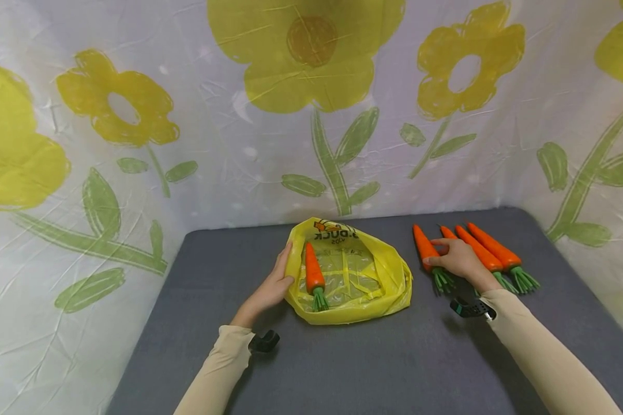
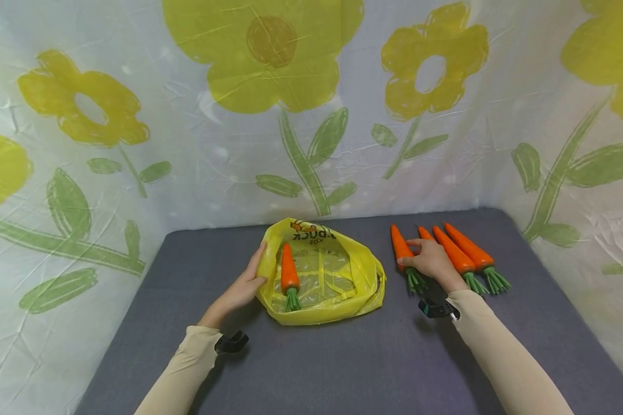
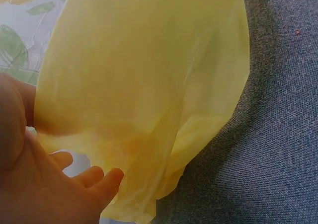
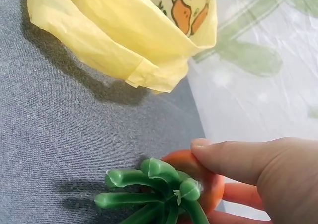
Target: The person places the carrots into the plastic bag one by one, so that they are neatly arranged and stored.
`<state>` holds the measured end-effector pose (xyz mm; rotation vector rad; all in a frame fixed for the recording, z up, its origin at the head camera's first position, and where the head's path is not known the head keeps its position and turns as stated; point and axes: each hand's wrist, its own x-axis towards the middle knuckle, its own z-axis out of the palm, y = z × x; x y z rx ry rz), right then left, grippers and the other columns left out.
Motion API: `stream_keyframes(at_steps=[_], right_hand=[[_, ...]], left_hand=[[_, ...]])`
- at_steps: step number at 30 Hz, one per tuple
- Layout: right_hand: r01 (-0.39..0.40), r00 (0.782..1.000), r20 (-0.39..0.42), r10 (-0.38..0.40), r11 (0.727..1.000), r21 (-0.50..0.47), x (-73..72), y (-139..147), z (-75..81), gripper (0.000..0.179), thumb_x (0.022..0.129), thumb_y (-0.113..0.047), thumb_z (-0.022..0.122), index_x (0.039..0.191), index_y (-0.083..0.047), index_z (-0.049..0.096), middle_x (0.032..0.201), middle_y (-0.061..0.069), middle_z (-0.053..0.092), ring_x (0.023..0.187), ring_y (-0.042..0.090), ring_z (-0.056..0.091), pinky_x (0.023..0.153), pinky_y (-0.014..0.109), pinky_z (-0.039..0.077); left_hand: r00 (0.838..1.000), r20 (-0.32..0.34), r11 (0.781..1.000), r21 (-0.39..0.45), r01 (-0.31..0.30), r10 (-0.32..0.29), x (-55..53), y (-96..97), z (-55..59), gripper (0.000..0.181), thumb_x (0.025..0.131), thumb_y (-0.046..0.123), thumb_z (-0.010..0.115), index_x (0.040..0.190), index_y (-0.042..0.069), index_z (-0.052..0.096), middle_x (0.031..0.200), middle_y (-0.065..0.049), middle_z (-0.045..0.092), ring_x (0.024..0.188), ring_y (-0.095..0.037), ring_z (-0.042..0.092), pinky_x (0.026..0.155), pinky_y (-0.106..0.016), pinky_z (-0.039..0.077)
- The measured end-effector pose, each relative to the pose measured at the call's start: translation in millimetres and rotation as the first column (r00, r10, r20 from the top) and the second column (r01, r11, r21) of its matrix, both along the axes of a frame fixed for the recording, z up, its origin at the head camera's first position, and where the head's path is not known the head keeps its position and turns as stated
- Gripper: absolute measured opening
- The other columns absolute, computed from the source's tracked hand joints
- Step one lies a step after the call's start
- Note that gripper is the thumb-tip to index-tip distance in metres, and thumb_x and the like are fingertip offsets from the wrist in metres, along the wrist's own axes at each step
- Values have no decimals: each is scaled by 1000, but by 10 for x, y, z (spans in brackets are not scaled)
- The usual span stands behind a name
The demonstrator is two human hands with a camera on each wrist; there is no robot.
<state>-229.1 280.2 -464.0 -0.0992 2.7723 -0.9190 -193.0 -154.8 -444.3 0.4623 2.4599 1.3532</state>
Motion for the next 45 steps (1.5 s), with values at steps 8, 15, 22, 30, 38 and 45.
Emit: stream_keyframes(at_steps=[8,15,22,30,38,45], right_hand=[[24,1000,3,-23,999,-43,20,-22,29,72,90,-38,72,145,3,47,129,31,61,88,25,65,67,27,50],[36,999,27,-33,990,-138,75,-137,179,79,90,-44,70,151,-4,40,128,29,62,76,15,66,73,32,54],[32,998,64,-16,968,-247,135,-349,313,79,90,-48,69,153,-11,39,130,26,61,83,15,67,83,41,58],[-27,996,71,58,927,-375,246,-607,394,72,91,-39,71,151,-13,42,124,23,64,89,17,66,84,40,58],[-78,988,84,127,894,-440,333,-815,442,70,90,-38,72,150,-18,44,127,20,63,87,19,65,79,36,56],[-143,976,78,203,869,-474,365,-994,415,66,91,-33,71,149,-14,45,127,21,62,94,17,66,82,38,58]], left_hand=[[999,-43,1000,12,-25,26,-132,-40,-317,81,94,-6,39,160,10,-6,167,-16,-9,155,-35,-7,123,-60,5],[998,-63,999,24,-23,24,-175,-72,-425,82,95,-3,39,161,16,-6,168,-11,-9,156,-33,-7,124,-59,4],[998,-51,999,30,-21,22,-171,-79,-411,80,98,0,39,160,18,-7,168,-9,-9,156,-31,-7,124,-57,5],[999,-40,999,48,-18,20,-148,-92,-390,72,106,12,40,160,17,-7,168,-13,-9,155,-35,-7,123,-62,4],[998,-55,999,42,-15,18,-157,-123,-405,73,106,13,40,160,23,-8,169,-9,-7,156,-34,-5,123,-60,5],[998,-54,1000,26,-13,14,-154,-132,-414,71,107,14,40,161,23,-5,169,-8,-7,156,-33,-6,123,-60,4]])
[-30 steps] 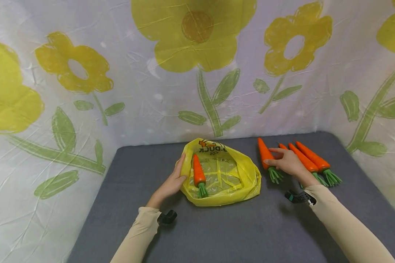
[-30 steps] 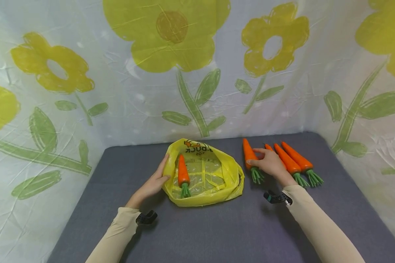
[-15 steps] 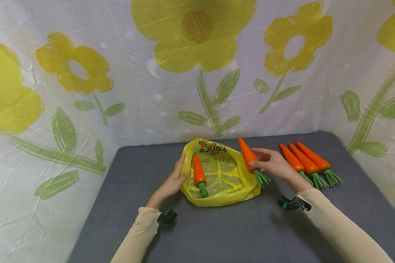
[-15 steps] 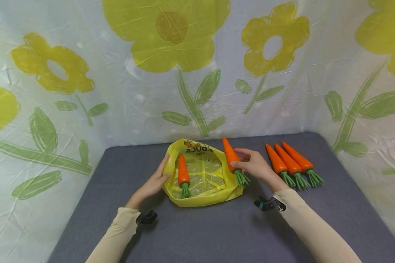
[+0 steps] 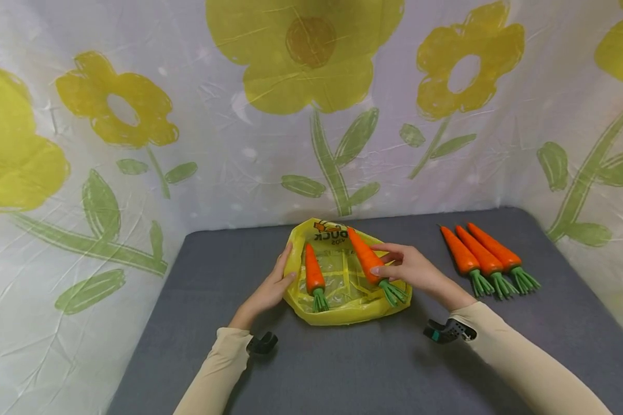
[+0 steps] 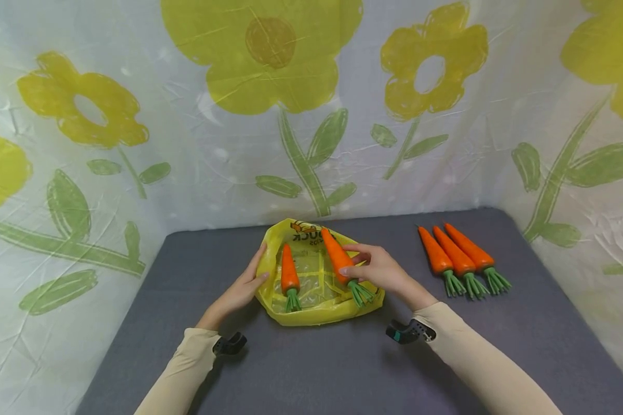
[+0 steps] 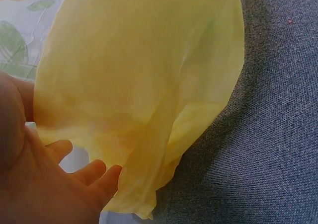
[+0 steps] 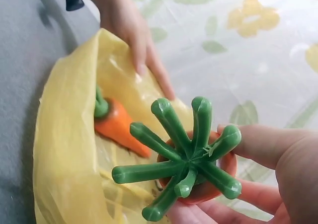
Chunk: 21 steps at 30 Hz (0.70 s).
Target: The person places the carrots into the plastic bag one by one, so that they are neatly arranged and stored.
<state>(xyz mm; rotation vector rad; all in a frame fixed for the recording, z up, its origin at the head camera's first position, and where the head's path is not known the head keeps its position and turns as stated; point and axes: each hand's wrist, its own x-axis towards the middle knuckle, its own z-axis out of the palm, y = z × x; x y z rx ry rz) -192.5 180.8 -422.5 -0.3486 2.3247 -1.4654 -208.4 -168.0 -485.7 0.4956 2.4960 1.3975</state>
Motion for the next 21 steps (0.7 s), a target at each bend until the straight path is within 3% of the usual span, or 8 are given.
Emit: stream_keyframes(at_steps=[12,19,21], right_hand=[[-12,1000,25,12,1000,-3,-61,-280,-59,66,91,-29,72,149,-12,45,125,22,61,90,17,66,83,43,58],[-41,998,41,42,999,-26,-66,-375,-115,65,90,-26,73,148,-11,46,121,21,63,82,16,66,81,45,58],[-36,998,44,37,999,-20,-77,-402,-134,65,90,-25,73,148,-11,47,118,21,64,80,16,66,80,45,58]], left_hand=[[1000,-9,1000,-5,10,-10,4,15,-10,70,107,12,38,161,16,-6,169,-9,-7,156,-32,-5,124,-58,5],[997,61,998,-40,45,-43,163,89,403,68,106,7,37,158,2,-7,167,-17,-10,155,-36,-7,124,-57,4],[998,47,999,-36,41,-39,142,83,347,68,106,7,37,158,2,-7,167,-17,-10,155,-36,-7,124,-58,4]])
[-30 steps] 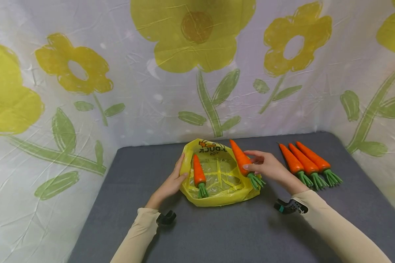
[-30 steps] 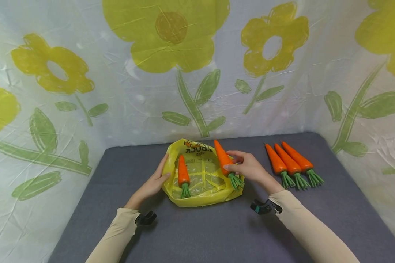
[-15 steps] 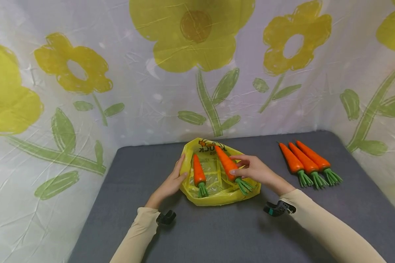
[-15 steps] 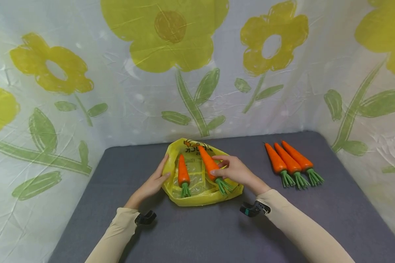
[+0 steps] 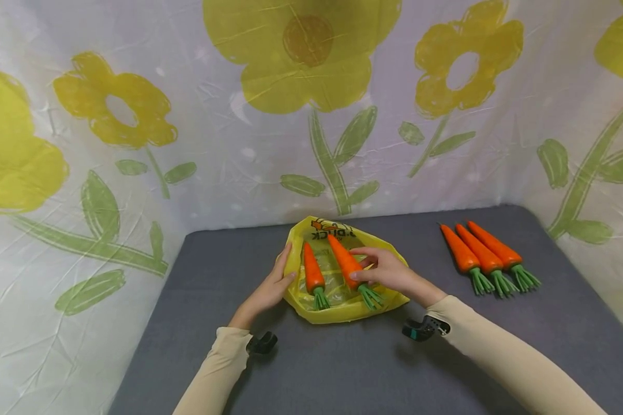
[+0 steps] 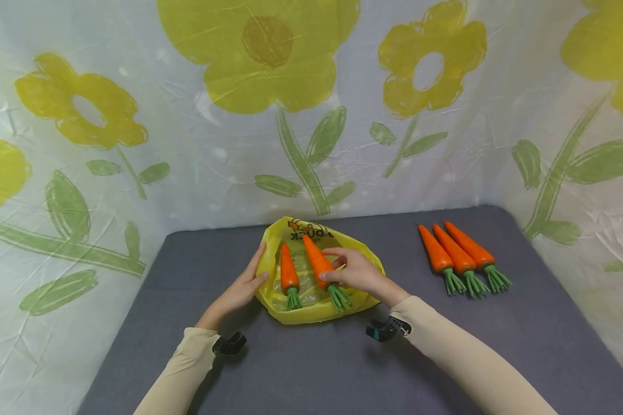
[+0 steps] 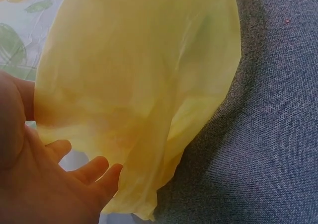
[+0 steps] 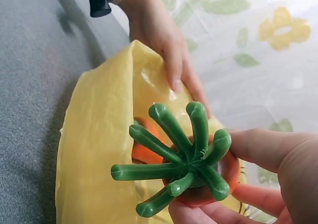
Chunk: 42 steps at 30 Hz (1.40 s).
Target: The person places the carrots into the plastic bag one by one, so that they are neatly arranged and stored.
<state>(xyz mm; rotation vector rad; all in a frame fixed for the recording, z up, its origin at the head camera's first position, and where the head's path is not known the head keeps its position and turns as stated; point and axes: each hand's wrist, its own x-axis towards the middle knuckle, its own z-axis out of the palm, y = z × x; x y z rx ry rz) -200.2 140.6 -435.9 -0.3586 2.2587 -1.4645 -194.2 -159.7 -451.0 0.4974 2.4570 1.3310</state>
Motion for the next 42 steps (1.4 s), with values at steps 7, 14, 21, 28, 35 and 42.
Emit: stream_keyframes(at_steps=[7,14,21,28,35,42], right_hand=[[39,998,44,-39,999,11,-62,-92,-19,66,89,-28,74,147,-14,48,114,18,64,74,16,64,75,42,57],[59,996,73,-59,998,-3,-133,-195,-47,65,88,-26,75,146,-14,49,112,18,62,76,20,63,73,38,57],[77,993,86,-78,997,13,-219,-354,-103,62,89,-23,73,145,-10,49,104,13,65,73,18,60,69,35,54],[99,989,105,-100,995,21,-260,-508,-181,62,87,-17,73,143,-3,48,96,11,65,71,15,60,68,34,55],[128,987,87,-136,987,92,-263,-628,-279,54,85,-13,73,135,-3,55,84,10,66,71,23,66,65,35,59],[90,996,-19,-88,977,192,-228,-734,-333,58,79,-15,80,131,-1,58,85,10,67,64,19,65,60,29,55]], left_hand=[[998,-60,999,19,-26,27,-143,-49,-337,69,107,12,39,160,13,-4,169,-10,-6,156,-32,-4,124,-57,5],[997,-71,999,46,-27,30,-149,-39,-377,71,106,11,41,161,15,-4,169,-9,-5,156,-32,-4,124,-58,5],[996,-83,999,42,-22,25,-142,-40,-374,70,106,12,40,161,15,-4,169,-9,-5,156,-32,-4,124,-58,5],[998,-67,999,32,-11,14,-123,-36,-337,70,107,10,39,160,11,-7,168,-12,-7,156,-33,-5,124,-58,4],[999,-46,999,39,19,-17,12,22,-51,69,105,3,39,158,-1,-6,167,-19,-8,155,-38,-6,123,-59,3],[999,-45,999,45,12,-10,58,31,18,69,105,3,38,158,0,-5,167,-18,-6,155,-36,-5,124,-57,4]])
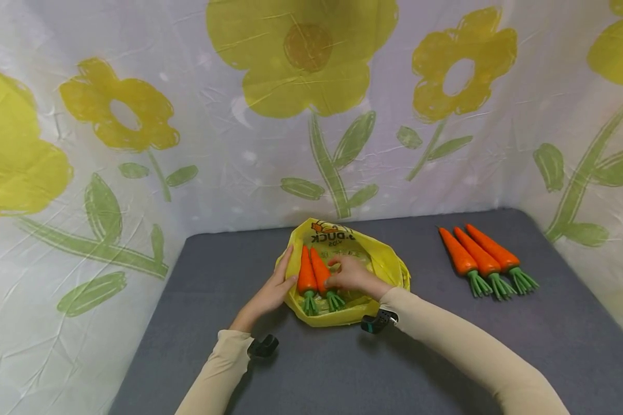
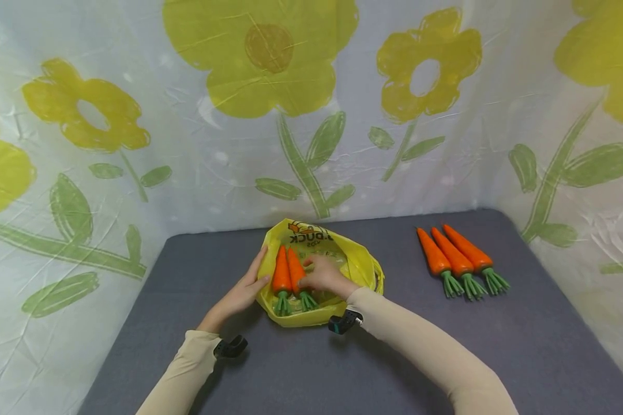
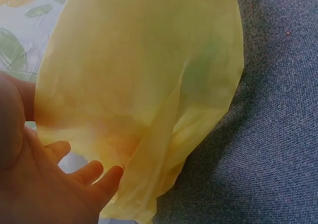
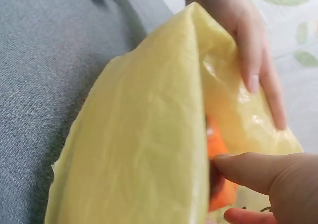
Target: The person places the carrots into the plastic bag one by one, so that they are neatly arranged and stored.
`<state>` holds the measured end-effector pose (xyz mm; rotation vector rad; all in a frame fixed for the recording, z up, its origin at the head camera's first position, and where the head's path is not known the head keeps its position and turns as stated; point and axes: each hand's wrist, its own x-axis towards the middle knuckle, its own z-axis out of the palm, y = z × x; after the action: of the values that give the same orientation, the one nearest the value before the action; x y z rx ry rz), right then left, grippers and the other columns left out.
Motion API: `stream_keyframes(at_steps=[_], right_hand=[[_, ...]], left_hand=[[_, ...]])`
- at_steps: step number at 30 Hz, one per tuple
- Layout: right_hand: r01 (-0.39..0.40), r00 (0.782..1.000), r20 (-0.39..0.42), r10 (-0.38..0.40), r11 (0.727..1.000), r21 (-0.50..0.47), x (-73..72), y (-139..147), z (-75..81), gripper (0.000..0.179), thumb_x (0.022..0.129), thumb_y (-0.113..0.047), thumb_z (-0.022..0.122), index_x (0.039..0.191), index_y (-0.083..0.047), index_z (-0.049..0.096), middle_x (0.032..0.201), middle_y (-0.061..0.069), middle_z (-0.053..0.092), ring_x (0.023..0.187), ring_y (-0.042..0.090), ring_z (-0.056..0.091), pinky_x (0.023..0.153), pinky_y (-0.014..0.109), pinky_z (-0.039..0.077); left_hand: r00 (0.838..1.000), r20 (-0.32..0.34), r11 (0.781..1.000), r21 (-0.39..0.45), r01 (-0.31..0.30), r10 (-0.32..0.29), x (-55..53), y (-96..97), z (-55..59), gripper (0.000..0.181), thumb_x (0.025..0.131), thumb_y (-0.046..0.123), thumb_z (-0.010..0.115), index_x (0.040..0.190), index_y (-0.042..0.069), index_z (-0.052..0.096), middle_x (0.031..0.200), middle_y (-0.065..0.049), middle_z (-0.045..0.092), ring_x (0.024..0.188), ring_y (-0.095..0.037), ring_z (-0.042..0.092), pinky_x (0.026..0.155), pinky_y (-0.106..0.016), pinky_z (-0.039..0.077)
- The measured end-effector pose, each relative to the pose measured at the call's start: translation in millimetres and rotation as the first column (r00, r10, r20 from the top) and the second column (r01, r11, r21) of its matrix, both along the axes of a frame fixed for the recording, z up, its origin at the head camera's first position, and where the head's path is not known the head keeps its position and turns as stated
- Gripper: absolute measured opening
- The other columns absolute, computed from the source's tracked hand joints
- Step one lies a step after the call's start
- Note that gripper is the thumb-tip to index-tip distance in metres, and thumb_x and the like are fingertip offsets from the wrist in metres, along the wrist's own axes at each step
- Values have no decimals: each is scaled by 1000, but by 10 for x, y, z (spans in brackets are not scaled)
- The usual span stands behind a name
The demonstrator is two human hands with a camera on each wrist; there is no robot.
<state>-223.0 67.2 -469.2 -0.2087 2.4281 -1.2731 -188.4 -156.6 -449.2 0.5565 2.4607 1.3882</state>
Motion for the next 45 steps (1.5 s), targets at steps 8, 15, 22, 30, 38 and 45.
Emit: stream_keyframes(at_steps=[8,15,22,30,38,45], right_hand=[[0,1000,-13,0,997,74,-4,-75,5,57,80,-20,82,130,-3,60,96,12,68,66,16,62,59,26,53],[10,1000,1,-10,998,63,-33,-96,-5,60,81,-21,82,133,-4,58,94,11,69,65,16,65,63,32,57],[-5,999,42,5,1000,-17,-60,-61,2,55,86,-18,76,135,-4,56,79,6,66,68,23,66,66,36,57],[-6,999,36,7,1000,-13,-72,-42,3,50,87,-20,75,131,-3,59,72,4,65,66,20,65,66,34,57],[-1,1000,31,1,1000,-25,-71,-24,-11,49,87,-19,75,130,-3,59,73,6,66,67,20,65,65,33,57],[8,999,33,-6,999,-46,-82,-32,-48,49,87,-20,75,130,-2,60,77,7,68,65,17,64,65,32,57]], left_hand=[[999,32,1000,-8,4,-3,-1,0,-2,70,105,4,38,158,2,-7,167,-17,-8,155,-35,-6,125,-56,3],[1000,20,1000,-3,1,-1,14,6,-2,70,105,4,38,158,0,-6,167,-19,-7,155,-37,-5,124,-58,3],[1000,-2,1000,19,-9,9,20,17,-34,69,105,3,40,158,-1,-4,167,-20,-5,155,-37,-4,124,-59,4],[999,-10,999,15,-31,31,-52,6,-170,70,105,3,40,159,3,-5,167,-19,-4,155,-37,-4,123,-59,4],[999,-31,999,18,-38,39,-147,-49,-360,72,106,10,42,161,14,-4,169,-12,-2,156,-34,-2,124,-59,6],[999,-15,999,30,-40,40,-142,-50,-362,73,105,9,42,161,17,-5,169,-11,-2,156,-32,-2,124,-59,6]])
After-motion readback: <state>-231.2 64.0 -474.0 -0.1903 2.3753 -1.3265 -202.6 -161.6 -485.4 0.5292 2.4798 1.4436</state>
